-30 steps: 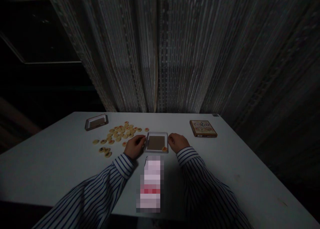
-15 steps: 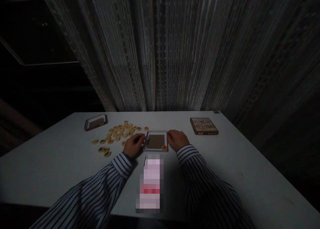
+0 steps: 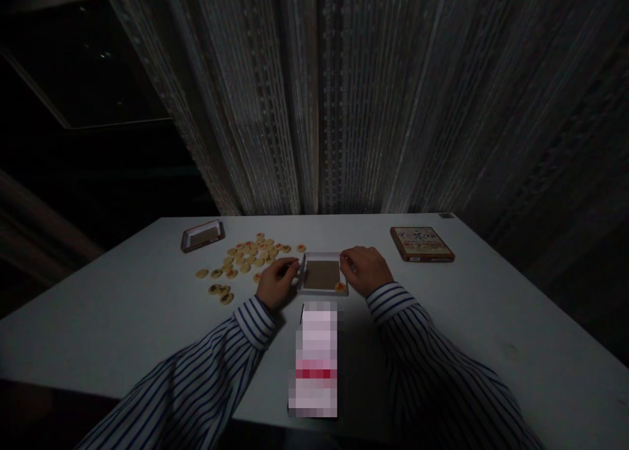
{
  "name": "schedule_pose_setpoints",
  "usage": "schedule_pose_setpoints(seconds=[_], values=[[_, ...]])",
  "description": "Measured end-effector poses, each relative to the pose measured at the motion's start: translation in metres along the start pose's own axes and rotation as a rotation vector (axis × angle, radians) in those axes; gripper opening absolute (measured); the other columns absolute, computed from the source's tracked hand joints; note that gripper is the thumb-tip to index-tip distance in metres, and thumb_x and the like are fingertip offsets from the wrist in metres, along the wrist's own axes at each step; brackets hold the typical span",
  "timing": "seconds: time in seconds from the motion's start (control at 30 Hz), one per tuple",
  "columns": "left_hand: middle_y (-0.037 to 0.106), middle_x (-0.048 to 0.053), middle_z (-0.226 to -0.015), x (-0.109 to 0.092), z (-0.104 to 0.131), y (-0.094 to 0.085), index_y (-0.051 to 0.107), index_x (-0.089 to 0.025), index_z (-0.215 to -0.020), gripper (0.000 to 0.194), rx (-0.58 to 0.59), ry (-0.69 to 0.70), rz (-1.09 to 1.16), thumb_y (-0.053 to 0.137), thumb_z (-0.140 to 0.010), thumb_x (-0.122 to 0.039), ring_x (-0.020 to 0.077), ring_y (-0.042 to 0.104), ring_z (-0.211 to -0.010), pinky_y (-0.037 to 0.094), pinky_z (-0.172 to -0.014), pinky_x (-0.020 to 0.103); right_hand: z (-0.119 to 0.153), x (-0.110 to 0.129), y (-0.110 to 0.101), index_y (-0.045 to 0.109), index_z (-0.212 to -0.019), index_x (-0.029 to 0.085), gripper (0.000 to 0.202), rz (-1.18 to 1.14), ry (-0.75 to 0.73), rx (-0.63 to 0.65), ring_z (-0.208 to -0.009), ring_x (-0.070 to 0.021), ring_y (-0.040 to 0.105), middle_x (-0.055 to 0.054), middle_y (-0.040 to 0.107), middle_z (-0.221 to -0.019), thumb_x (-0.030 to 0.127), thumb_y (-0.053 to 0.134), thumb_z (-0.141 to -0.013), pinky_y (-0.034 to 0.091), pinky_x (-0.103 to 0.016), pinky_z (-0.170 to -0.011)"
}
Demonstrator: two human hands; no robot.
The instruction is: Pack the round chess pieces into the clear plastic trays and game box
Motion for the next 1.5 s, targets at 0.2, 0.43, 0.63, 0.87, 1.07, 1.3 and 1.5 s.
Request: schedule_pose_setpoints(seconds=[0.2, 0.43, 0.63, 0.87, 1.07, 1.3, 1.5], values=[[0.065, 0.006, -0.08, 0.005, -0.002, -0.005, 0.063, -0.013, -0.087, 0.027, -0.04, -0.037, 0.082, 0.049, -0.076, -0.034, 0.0146, 0.058, -0.071, 0.045, -0.068, 0.027, -0.001, -0.001, -0.004, 0.059, -0.073, 0.015, 0.02, 0.039, -0.006, -0.096, -0.062, -0.0154, 0.053, -0.005, 0.063, -0.067, 0.022, 0.042, -0.079, 0.035, -0.028, -0.062], [0.065, 0.006, -0.083, 0.004, 0.003, -0.012, 0.063, -0.014, -0.088, 0.028, -0.014, -0.081, 0.173, 0.049, -0.076, -0.035, 0.0153, 0.058, -0.074, 0.045, -0.069, 0.027, -0.005, 0.0, -0.005, 0.06, -0.075, 0.016, 0.019, 0.021, 0.014, -0.161, -0.059, -0.0152, 0.053, -0.004, 0.063, -0.065, 0.024, 0.043, -0.08, 0.038, -0.027, -0.059], [0.065, 0.006, -0.088, -0.004, 0.002, -0.029, 0.062, -0.015, -0.091, 0.027, 0.01, -0.07, 0.201, 0.05, -0.077, -0.035, 0.0156, 0.058, -0.079, 0.044, -0.072, 0.027, -0.01, 0.0, -0.004, 0.059, -0.076, 0.018, 0.02, -0.04, 0.089, -0.18, -0.056, -0.0149, 0.053, -0.002, 0.06, -0.06, 0.028, 0.042, -0.08, 0.039, -0.026, -0.055], [0.064, 0.005, -0.091, -0.011, -0.012, -0.061, 0.063, -0.017, -0.09, 0.025, -0.049, 0.023, 0.127, 0.05, -0.078, -0.035, 0.0159, 0.057, -0.082, 0.044, -0.073, 0.027, -0.02, 0.01, -0.001, 0.06, -0.08, 0.017, 0.023, -0.093, 0.105, -0.102, -0.054, -0.014, 0.052, -0.003, 0.06, -0.061, 0.03, 0.041, -0.081, 0.039, -0.026, -0.054], [0.063, 0.005, -0.092, 0.001, -0.025, -0.085, 0.063, -0.017, -0.09, 0.026, -0.091, 0.029, 0.101, 0.05, -0.077, -0.036, 0.0164, 0.057, -0.083, 0.045, -0.073, 0.027, -0.037, 0.031, 0.0, 0.062, -0.08, 0.017, 0.026, -0.042, 0.021, 0.034, -0.053, -0.0151, 0.053, -0.002, 0.058, -0.055, 0.03, 0.039, -0.081, 0.037, -0.026, -0.053], [0.064, 0.005, -0.09, 0.013, -0.033, -0.115, 0.063, -0.017, -0.086, 0.022, -0.008, 0.083, -0.003, 0.05, -0.078, -0.033, 0.0159, 0.058, -0.081, 0.046, -0.074, 0.028, -0.056, 0.051, 0.009, 0.062, -0.082, 0.018, 0.025, -0.071, -0.05, 0.142, -0.058, -0.0149, 0.055, -0.003, 0.064, -0.065, 0.027, 0.038, -0.082, 0.038, -0.027, -0.058], [0.061, 0.008, -0.104, 0.029, -0.039, -0.143, 0.064, -0.018, -0.09, 0.022, 0.171, 0.208, -0.176, 0.055, -0.074, -0.03, 0.0194, 0.054, -0.099, 0.04, -0.091, 0.036, -0.067, 0.07, 0.019, 0.061, -0.086, 0.018, 0.023, -0.125, -0.085, 0.311, -0.073, -0.0156, 0.057, -0.004, 0.066, -0.082, 0.024, 0.038, -0.083, 0.039, -0.029, -0.068]])
Point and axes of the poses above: each hand's wrist, its own z-axis away from the middle knuckle, its own y-axis out of the palm, x = y × z, the point moved 3 cm from there along -z, towards the middle knuckle
